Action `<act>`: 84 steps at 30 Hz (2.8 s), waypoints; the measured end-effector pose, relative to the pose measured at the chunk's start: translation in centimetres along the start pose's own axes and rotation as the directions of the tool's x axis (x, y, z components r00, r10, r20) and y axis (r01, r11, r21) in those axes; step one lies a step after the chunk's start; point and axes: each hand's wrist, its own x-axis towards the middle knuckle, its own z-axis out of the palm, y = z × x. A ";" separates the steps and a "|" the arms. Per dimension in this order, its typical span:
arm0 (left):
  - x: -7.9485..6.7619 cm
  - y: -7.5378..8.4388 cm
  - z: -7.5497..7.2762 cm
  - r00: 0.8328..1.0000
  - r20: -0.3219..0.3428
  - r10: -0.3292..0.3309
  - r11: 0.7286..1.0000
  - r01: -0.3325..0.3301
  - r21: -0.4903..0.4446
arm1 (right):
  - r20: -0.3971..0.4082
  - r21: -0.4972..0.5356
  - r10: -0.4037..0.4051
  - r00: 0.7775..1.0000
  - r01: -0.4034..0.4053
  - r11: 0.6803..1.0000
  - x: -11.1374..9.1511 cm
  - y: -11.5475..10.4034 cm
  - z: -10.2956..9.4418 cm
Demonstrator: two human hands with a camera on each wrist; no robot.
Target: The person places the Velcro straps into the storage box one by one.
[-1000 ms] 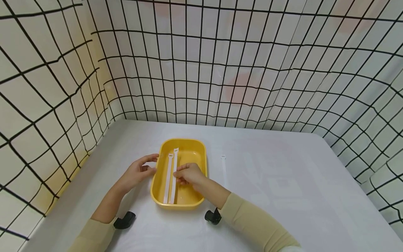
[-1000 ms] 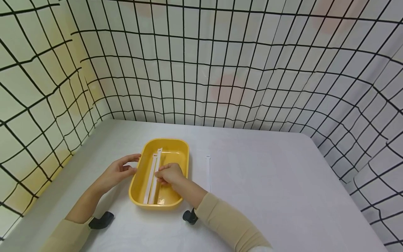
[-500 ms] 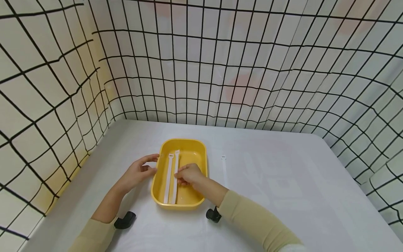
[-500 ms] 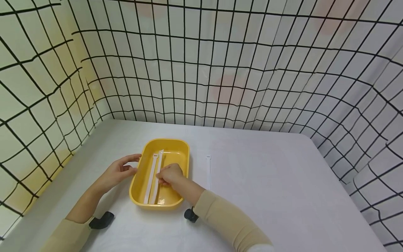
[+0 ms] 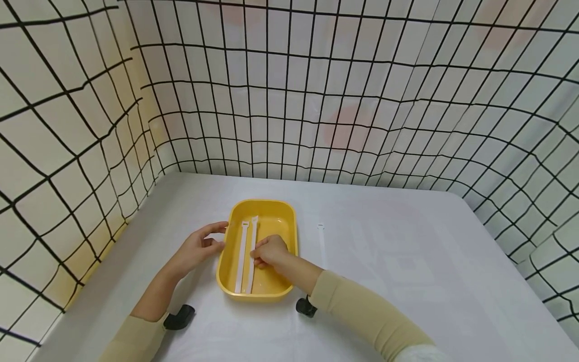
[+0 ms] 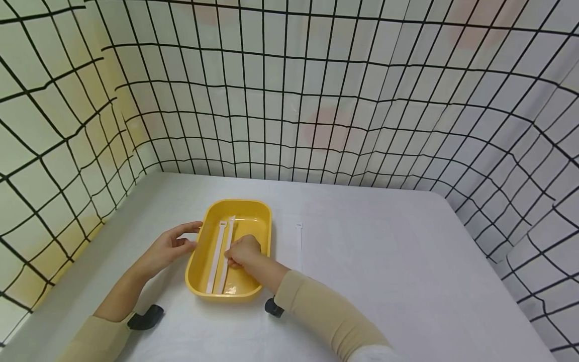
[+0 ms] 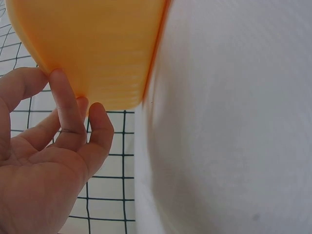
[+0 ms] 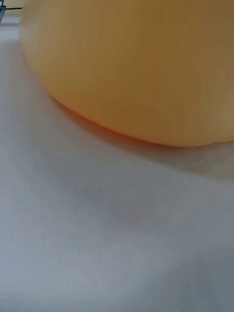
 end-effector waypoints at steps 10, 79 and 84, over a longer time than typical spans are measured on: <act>-0.1 0.0 0.0 1.000 -0.005 0.004 1.000 -0.004 0.003 | -0.010 -0.057 -0.010 1.000 0.010 0.998 -0.4 -0.2 0.0; -0.2 -0.1 0.0 1.000 0.011 0.022 1.000 -0.022 -0.014 | 0.116 0.205 -0.158 0.981 0.132 0.970 -0.7 -0.4 -1.2; -0.2 0.0 0.1 1.000 0.010 0.018 1.000 -0.018 -0.005 | 0.126 0.280 -0.255 0.959 0.212 0.936 -1.3 -0.3 -1.9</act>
